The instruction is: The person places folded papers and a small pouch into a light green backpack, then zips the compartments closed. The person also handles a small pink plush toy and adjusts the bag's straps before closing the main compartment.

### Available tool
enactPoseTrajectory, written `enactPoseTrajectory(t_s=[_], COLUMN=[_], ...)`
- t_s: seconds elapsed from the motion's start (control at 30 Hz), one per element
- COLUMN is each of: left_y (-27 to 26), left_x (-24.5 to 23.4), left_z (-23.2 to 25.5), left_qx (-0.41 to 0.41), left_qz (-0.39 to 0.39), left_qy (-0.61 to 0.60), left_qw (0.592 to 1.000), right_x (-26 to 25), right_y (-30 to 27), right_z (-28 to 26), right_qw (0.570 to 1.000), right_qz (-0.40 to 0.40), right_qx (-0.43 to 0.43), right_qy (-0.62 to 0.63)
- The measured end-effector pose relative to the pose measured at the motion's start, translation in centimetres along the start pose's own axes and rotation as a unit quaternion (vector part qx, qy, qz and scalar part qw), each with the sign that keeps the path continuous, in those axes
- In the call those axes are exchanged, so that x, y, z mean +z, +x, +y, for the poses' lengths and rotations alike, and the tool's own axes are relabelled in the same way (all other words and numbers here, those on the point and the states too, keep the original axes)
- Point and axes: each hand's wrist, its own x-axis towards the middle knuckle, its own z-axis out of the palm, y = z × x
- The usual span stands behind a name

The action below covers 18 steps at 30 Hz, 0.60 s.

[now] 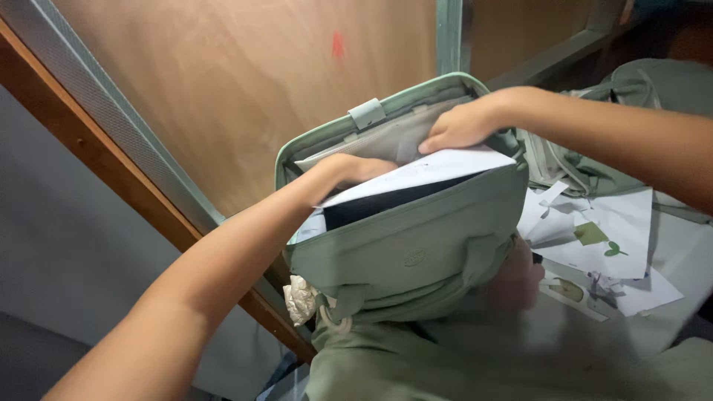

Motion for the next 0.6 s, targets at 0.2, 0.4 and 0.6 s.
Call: enactPoseTrajectory(t_s=[0.2,0.4,0.6], left_y=[-2.4,-2.8,-0.2], left_x=[0.4,-1.2,0.9], left_z=[1.2,1.2,4.8], left_qx=[-0.123,-0.075,-0.099], left_qz=[0.019,-0.010,-0.012], left_qy=[-0.141,-0.116,-0.062], left_qw=[0.982,0.990,0.993], right_x=[-0.8,-1.0,-1.2], right_y=[1.5,0.8,0.2], right_z=[1.0,0.5,0.2], right_qw=[0.977,0.970,0.964], right_qz=[-0.051,-0.037,-0.060], right_qx=[0.009,0.014,-0.003], right_qy=[0.208,0.238,0.258])
